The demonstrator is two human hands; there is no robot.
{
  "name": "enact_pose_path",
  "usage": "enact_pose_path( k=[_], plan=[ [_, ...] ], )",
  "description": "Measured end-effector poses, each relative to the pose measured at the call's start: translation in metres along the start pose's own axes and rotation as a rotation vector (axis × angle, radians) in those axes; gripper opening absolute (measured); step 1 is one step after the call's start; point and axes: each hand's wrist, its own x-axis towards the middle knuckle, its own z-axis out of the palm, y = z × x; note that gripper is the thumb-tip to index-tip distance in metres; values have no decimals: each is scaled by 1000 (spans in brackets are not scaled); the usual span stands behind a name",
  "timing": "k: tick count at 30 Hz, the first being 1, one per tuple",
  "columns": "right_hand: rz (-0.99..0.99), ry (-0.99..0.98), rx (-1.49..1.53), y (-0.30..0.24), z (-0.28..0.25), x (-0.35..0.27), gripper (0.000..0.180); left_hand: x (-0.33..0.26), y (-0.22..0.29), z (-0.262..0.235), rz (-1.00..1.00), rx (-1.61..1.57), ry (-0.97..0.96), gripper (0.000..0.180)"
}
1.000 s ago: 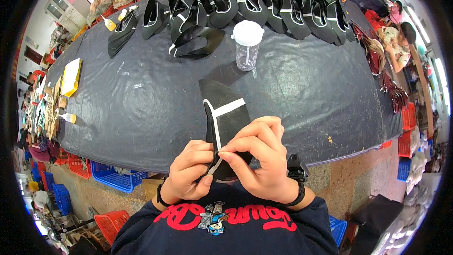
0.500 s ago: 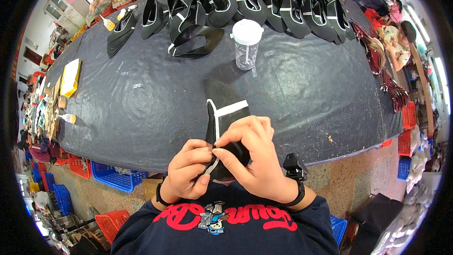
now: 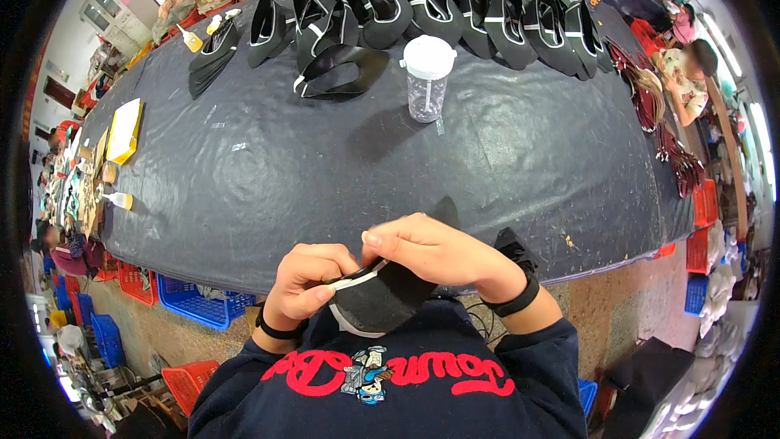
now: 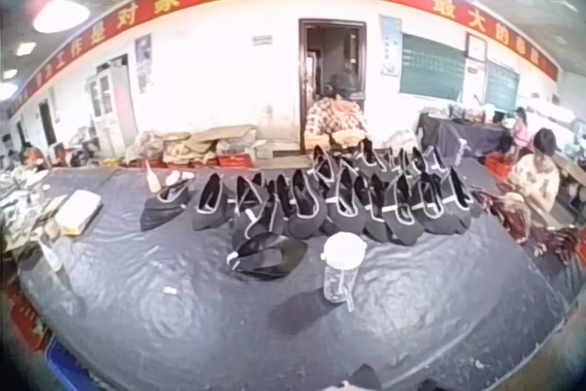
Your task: Manually assemble and check shoe uppers in a manufacturing setting.
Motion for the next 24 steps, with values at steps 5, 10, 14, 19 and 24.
enact_pose_path(
  k=[5, 10, 14, 19, 24],
  plan=[
    [0, -102, 262, 12, 5, 6, 39, -4, 10, -6, -346, -40, -10, 18],
    [-18, -120, 197, 10, 18, 13, 37, -16, 0, -3, -470, -426, 161, 32],
    [-235, -29, 318, 29, 20, 11, 32, -17, 2, 0, -611, -481, 317, 48],
    [-195, -94, 357, 42, 11, 12, 30, -10, 9, 4, -617, -424, 210, 14],
    [-60, -127, 354, 33, 16, 14, 21, -8, 10, 4, -586, -434, 154, 13]
  ],
)
